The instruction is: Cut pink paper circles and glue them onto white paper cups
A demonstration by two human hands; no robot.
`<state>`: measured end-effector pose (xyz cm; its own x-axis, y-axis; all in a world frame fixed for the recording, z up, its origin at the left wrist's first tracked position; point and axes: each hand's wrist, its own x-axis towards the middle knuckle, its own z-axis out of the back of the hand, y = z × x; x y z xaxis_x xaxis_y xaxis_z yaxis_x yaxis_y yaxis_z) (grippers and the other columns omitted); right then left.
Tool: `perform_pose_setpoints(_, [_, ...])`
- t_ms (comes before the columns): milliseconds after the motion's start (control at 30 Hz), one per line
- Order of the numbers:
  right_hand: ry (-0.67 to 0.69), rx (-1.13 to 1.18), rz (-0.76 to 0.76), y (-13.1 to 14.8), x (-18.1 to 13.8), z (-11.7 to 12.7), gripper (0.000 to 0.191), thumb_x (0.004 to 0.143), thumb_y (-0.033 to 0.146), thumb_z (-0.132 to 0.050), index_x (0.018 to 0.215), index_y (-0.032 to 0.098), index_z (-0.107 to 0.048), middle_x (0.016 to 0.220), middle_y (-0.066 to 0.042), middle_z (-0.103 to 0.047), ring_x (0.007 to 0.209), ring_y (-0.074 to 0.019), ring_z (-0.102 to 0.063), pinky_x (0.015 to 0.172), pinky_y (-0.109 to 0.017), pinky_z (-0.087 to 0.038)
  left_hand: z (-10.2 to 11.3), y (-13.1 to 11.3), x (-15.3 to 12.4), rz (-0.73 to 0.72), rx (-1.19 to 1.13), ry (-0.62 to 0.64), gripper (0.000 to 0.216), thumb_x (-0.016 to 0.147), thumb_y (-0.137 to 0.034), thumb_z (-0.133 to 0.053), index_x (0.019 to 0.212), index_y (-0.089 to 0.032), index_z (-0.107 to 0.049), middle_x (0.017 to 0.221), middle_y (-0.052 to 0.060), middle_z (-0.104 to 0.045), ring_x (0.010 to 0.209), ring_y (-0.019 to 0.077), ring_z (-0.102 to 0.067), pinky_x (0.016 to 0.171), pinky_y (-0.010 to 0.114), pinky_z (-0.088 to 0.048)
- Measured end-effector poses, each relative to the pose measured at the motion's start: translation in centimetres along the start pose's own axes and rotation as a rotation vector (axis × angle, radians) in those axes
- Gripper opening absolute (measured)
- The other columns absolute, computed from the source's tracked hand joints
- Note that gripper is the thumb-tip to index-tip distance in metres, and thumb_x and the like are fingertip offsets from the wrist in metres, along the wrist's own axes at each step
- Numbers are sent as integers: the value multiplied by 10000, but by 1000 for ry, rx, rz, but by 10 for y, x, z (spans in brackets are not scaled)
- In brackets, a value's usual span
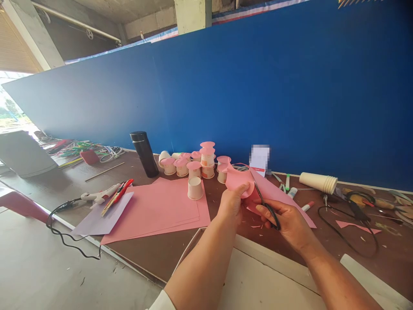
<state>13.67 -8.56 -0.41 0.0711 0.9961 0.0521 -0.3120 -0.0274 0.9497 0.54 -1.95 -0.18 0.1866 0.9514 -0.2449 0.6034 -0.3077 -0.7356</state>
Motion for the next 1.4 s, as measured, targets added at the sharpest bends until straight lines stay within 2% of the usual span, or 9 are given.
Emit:
perform_pose_setpoints(300, [27,-3,-1,7,-2,2,425,712,623,-729,756,201,-730,576,5,-584,545,-143,-506,559,-271,-453,0,-2,0,21,3,-27,245,616,-253,-779,760,-107,-644,647,33,-581,548,122,-491,516,267,-329])
perform_pose_setpoints(533, [53,35,-12,7,-1,0,507,690,642,-735,910,185,-744,636,-10,-627,570,-156,-552,594,-285,-478,2,1,1,15,21,-7,303,584,-283,-804,774,-116,-636,676,42,-582,560,124,-501,509,261,-321])
perform_pose_setpoints(833, [19,53,-7,10,-2,2,461,663,611,-769,827,180,-746,563,9,-593,523,-132,-504,546,-262,-449,2,1,0,8,65,9,243,620,-246,-767,760,-103,-628,661,35,-568,493,94,-456,480,250,-319])
perform_pose_setpoints(1033, [0,70,-56,12,-1,2,482,633,611,-781,841,177,-761,537,17,-576,498,-126,-494,516,-258,-422,1,1,0,6,87,-4,250,614,-248,-776,749,-108,-620,660,28,-560,500,95,-466,474,247,-320])
perform_pose_setpoints(1200, [-13,43,-61,17,-2,2,464,617,636,-770,709,183,-740,502,16,-554,492,-125,-483,515,-257,-427,1,1,0,13,78,-15,257,611,-248,-778,762,-106,-627,667,28,-560,511,92,-464,474,242,-322])
perform_pose_setpoints(1400, [-5,3,-46,16,-2,4,469,645,638,-752,775,188,-750,504,22,-556,497,-126,-483,527,-250,-431,1,1,0,20,75,-21,284,598,-256,-799,773,-121,-622,660,21,-560,519,90,-455,473,234,-320])
